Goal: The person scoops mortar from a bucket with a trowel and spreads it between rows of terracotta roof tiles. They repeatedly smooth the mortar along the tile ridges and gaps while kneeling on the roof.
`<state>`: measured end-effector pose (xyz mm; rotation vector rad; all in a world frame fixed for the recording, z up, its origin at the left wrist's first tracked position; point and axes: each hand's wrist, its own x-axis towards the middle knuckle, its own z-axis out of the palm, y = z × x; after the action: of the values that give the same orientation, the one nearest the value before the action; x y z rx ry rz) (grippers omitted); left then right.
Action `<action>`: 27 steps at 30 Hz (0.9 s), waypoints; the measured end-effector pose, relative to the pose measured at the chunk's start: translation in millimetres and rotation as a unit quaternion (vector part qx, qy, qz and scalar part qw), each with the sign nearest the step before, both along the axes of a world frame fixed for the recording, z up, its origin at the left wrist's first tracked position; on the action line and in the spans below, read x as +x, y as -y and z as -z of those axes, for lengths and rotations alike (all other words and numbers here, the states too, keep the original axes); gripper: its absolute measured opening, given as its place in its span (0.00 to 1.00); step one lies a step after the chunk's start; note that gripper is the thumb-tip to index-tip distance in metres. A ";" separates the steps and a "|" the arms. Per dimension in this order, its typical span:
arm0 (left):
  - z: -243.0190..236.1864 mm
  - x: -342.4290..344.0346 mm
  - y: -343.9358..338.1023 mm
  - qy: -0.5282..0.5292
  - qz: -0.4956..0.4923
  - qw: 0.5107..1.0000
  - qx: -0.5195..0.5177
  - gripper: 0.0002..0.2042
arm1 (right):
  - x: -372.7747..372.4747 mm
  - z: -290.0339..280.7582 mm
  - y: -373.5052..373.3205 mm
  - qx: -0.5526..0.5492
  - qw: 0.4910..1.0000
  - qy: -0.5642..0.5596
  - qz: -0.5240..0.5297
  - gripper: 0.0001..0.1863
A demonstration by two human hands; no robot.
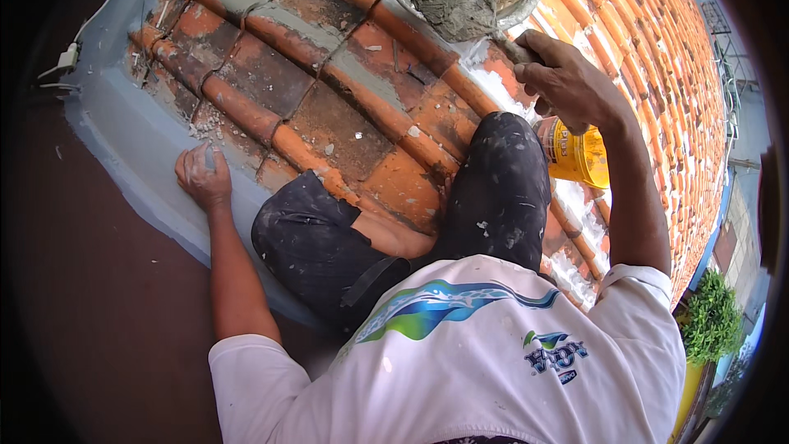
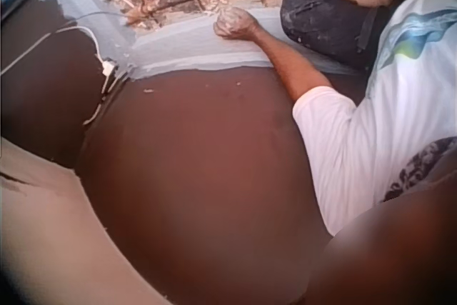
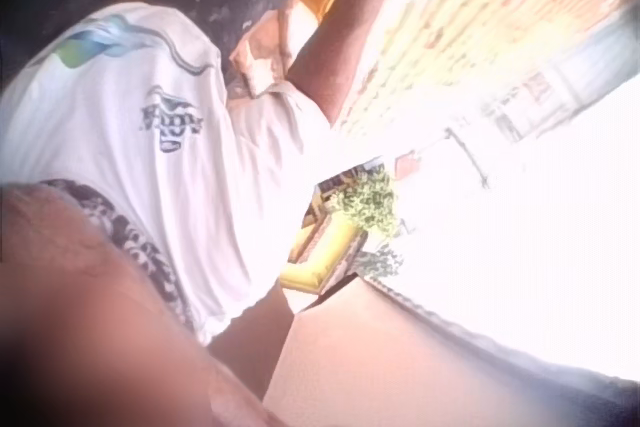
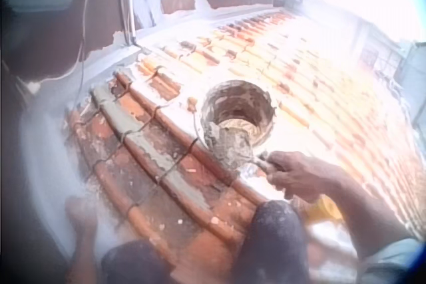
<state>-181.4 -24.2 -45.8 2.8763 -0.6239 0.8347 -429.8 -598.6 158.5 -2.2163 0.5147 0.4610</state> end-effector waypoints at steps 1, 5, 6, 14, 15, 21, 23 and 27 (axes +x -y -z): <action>2.7 0.2 -0.5 0.003 0.002 1.000 0.008 0.13 | -15.6 9.2 -18.6 0.059 0.998 0.010 0.029 0.18; 6.2 7.1 0.6 0.010 -0.004 1.000 0.019 0.13 | -57.3 73.2 -91.2 0.132 0.989 0.010 0.070 0.17; 5.9 7.2 0.2 0.007 -0.007 1.000 0.022 0.13 | -57.7 95.0 -108.4 0.022 0.998 0.023 0.053 0.18; 6.4 7.3 -0.2 0.018 0.015 1.000 0.010 0.12 | -55.2 190.4 -162.5 -0.196 0.975 0.102 -0.033 0.07; 6.5 7.2 -0.8 0.016 0.017 1.000 -0.001 0.12 | -54.1 192.1 -166.2 -0.193 0.979 0.062 -0.034 0.07; 7.5 8.9 -2.2 0.014 0.008 1.000 0.021 0.12 | -46.6 161.6 -159.5 -0.151 0.986 -0.015 -0.062 0.09; 7.9 8.7 -2.6 0.013 -0.003 0.999 0.031 0.12 | -50.7 143.6 -149.6 -0.120 0.989 -0.029 -0.081 0.11; 9.1 9.1 -1.7 0.012 -0.011 0.999 0.029 0.11 | -62.2 122.2 -130.5 -0.132 0.984 -0.041 -0.114 0.13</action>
<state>-172.3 -22.6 -54.9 2.9338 -0.6291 0.8711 -492.0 -468.1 36.3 -2.5353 0.3832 0.6370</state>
